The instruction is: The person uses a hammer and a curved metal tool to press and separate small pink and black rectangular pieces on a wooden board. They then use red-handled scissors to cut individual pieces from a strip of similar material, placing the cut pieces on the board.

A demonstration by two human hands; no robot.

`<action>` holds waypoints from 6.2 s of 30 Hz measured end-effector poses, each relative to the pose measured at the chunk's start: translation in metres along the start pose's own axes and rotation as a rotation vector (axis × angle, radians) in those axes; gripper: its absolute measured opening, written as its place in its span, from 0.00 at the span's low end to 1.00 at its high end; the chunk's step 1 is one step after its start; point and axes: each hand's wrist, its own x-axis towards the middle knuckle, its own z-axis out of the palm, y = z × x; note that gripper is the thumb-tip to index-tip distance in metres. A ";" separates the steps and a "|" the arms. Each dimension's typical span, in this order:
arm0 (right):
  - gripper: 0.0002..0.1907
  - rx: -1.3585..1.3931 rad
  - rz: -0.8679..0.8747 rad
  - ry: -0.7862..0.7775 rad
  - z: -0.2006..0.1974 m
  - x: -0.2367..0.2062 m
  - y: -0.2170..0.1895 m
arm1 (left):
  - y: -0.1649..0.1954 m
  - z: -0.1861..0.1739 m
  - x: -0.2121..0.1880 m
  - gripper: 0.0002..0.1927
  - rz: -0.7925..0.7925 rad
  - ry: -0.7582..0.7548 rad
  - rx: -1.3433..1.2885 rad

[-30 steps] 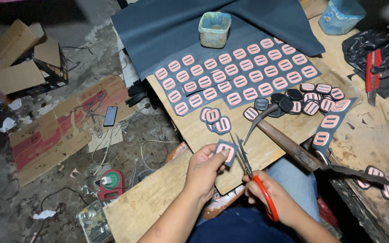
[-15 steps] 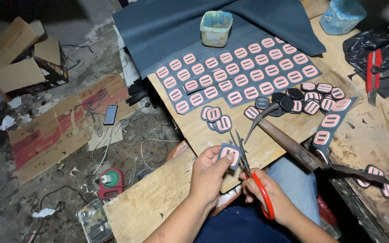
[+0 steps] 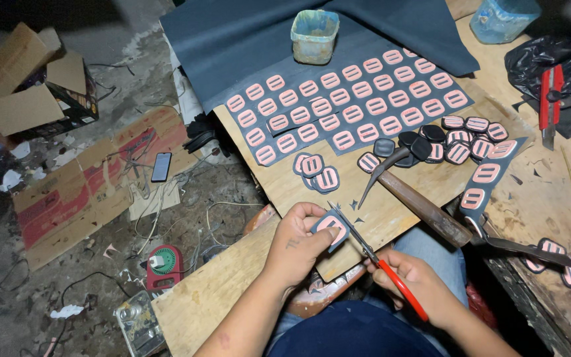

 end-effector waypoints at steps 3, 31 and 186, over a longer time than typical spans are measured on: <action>0.18 -0.007 0.042 0.010 -0.001 -0.001 0.000 | 0.000 -0.003 0.000 0.18 -0.014 -0.018 0.001; 0.16 0.137 -0.085 -0.051 0.011 0.010 0.018 | -0.023 0.002 -0.004 0.08 -0.138 -0.017 -0.194; 0.29 -0.545 -0.075 1.138 -0.199 -0.027 -0.026 | -0.016 -0.009 0.027 0.30 0.433 0.250 0.283</action>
